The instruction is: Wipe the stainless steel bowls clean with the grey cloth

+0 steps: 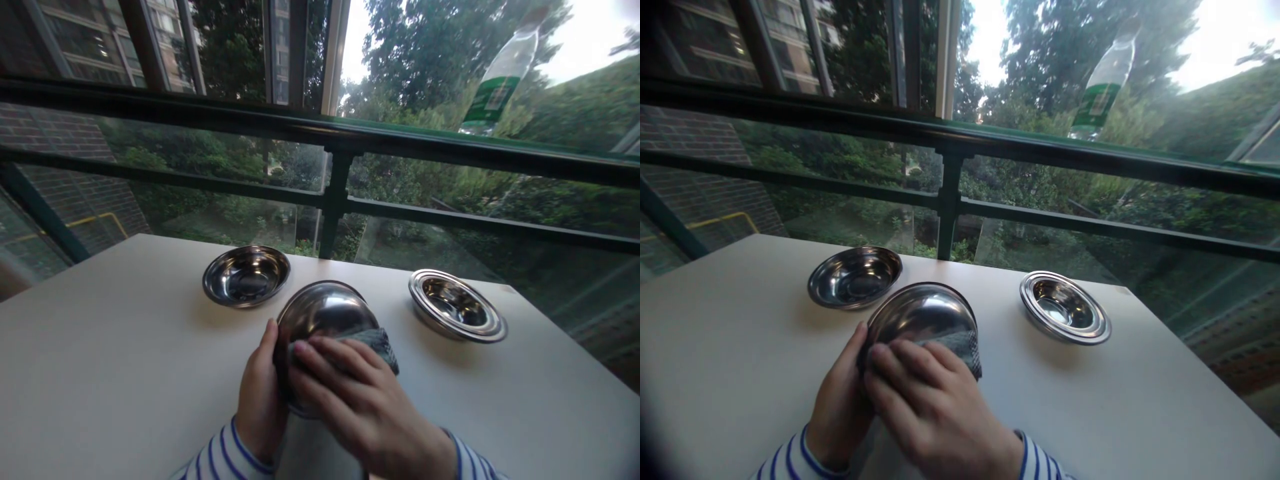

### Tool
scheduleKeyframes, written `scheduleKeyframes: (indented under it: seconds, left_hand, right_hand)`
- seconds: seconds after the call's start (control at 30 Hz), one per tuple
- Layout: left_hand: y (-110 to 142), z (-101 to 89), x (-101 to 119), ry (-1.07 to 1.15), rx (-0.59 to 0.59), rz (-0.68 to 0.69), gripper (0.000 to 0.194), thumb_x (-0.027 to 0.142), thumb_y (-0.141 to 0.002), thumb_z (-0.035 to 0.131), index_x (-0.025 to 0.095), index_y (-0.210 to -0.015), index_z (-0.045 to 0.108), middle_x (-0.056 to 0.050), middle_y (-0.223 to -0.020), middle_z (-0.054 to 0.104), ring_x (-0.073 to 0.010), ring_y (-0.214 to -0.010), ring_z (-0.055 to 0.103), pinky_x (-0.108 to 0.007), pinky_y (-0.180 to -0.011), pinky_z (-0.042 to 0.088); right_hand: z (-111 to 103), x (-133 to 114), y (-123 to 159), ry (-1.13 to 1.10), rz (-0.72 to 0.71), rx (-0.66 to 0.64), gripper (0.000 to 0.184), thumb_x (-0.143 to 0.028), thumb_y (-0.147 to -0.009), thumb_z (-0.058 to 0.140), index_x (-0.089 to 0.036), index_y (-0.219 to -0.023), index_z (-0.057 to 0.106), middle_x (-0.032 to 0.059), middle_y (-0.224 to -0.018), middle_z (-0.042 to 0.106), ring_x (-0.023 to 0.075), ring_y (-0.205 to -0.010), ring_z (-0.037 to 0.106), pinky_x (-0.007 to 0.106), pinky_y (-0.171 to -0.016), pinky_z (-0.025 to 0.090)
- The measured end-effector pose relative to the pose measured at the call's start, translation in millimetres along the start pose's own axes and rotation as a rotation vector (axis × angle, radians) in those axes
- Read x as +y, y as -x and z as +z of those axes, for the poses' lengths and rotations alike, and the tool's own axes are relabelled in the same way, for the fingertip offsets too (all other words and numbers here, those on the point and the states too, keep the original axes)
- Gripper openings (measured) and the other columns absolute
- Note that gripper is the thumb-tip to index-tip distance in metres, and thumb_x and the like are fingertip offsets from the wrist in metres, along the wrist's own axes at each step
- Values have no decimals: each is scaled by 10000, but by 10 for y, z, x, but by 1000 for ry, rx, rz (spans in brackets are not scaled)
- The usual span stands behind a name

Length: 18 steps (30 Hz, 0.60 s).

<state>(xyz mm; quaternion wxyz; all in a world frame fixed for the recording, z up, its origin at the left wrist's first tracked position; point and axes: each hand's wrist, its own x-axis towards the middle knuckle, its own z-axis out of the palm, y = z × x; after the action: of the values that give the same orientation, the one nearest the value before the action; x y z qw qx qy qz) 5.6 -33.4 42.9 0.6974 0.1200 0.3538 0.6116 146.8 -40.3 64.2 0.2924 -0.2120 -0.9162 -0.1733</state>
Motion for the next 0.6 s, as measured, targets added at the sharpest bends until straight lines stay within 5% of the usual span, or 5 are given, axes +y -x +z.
scheduleKeyframes:
  seconds: [0.13,0.33,0.5,0.6]
  left_hand:
    - [-11,8,-31,64,12,52,353,343,-780,555,111,-1034,638,-92,-943,708,-234,-946,632,-351,-880,468]
    - [4,-8,-3,-23,27,-29,420,398,-778,535,70,-1017,642,-138,-937,704,-269,-923,640,-395,-865,478]
    - [-30,-3,-62,27,1,54,347,342,-777,564,109,-1020,649,-95,-953,708,-232,-946,633,-348,-887,465]
    - [-21,1,-48,22,29,73,307,325,-772,574,96,-950,672,-102,-903,716,-238,-925,640,-346,-862,478]
  right_hand:
    - [46,85,64,66,202,42,342,-162,-878,444,-108,-1206,525,92,-1303,491,257,-1181,416,407,-917,424]
    - [53,-31,25,9,-28,-36,320,-187,-901,400,-139,-1176,557,26,-1287,514,208,-1155,449,333,-894,439]
    - [26,151,73,58,233,9,351,-141,-881,417,-118,-1217,513,80,-1310,485,254,-1178,408,406,-909,418]
    - [32,77,43,30,179,-9,344,-154,-880,424,-133,-1208,525,67,-1301,496,250,-1160,423,395,-894,428]
